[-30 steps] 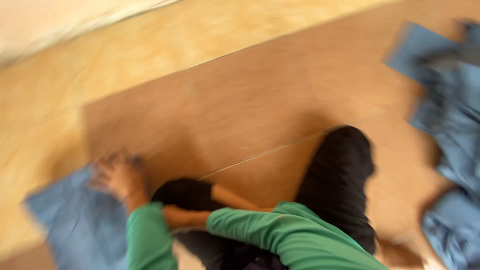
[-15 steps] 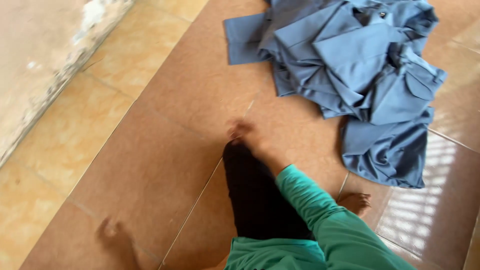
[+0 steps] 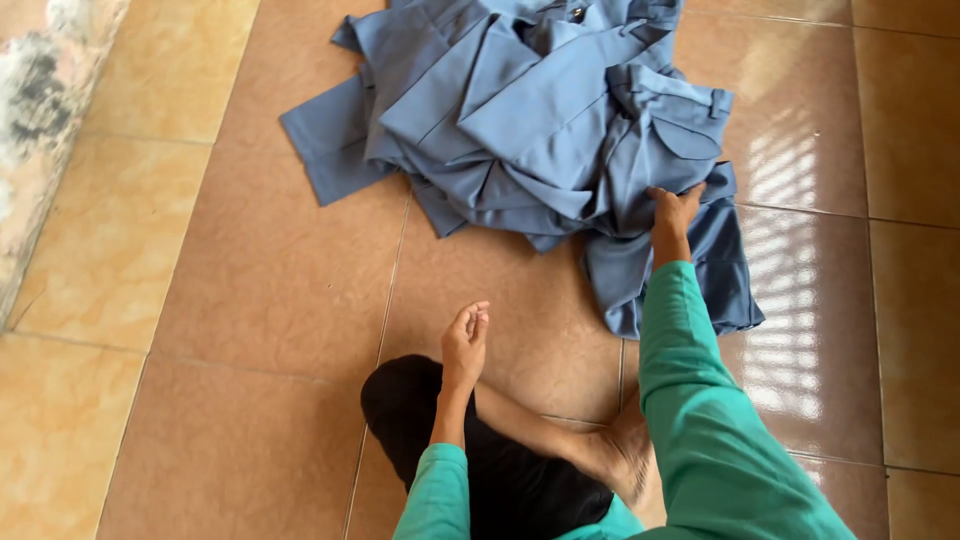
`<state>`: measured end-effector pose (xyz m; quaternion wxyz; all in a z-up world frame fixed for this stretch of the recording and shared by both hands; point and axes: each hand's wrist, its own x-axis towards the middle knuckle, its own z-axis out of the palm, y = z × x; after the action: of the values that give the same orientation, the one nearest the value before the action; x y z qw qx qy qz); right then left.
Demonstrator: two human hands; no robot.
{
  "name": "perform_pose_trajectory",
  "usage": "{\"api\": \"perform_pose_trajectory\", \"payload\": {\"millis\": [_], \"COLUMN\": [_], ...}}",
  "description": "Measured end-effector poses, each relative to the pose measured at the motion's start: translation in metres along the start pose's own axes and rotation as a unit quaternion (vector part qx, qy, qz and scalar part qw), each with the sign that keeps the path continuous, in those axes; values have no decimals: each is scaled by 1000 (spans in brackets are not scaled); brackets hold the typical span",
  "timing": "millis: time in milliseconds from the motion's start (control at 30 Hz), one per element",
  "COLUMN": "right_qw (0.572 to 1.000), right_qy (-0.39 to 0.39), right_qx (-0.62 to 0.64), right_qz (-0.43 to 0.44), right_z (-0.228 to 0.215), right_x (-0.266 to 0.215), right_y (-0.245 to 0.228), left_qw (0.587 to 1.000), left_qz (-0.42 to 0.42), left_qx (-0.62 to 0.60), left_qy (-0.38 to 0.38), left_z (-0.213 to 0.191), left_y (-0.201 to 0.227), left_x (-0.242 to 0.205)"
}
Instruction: Folding blue trousers into neat rectangles and stacking them on the floor.
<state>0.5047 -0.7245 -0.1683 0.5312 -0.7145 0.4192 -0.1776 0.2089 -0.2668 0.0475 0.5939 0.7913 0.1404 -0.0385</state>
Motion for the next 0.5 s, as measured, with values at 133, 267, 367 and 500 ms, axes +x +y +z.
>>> {"api": "perform_pose_trajectory", "payload": {"millis": [133, 267, 367, 500], "right_qw": [953, 899, 859, 790], "right_qy": [-125, -345, -441, -558], "right_qx": [210, 138, 100, -25], "right_qz": [-181, -233, -241, -255], "right_z": [-52, -49, -35, -48], "right_x": [-195, -306, -374, -408], "right_y": [-149, -156, -133, -142], "left_qw": [999, 999, 999, 979], "left_qz": [17, 32, -15, 12], "left_qx": [24, -9, 10, 103], "left_qy": [-40, -27, 31, 175], "left_z": [16, 33, 40, 22], "left_y": [53, 129, 132, 34], "left_x": [31, 66, 84, 108]}}
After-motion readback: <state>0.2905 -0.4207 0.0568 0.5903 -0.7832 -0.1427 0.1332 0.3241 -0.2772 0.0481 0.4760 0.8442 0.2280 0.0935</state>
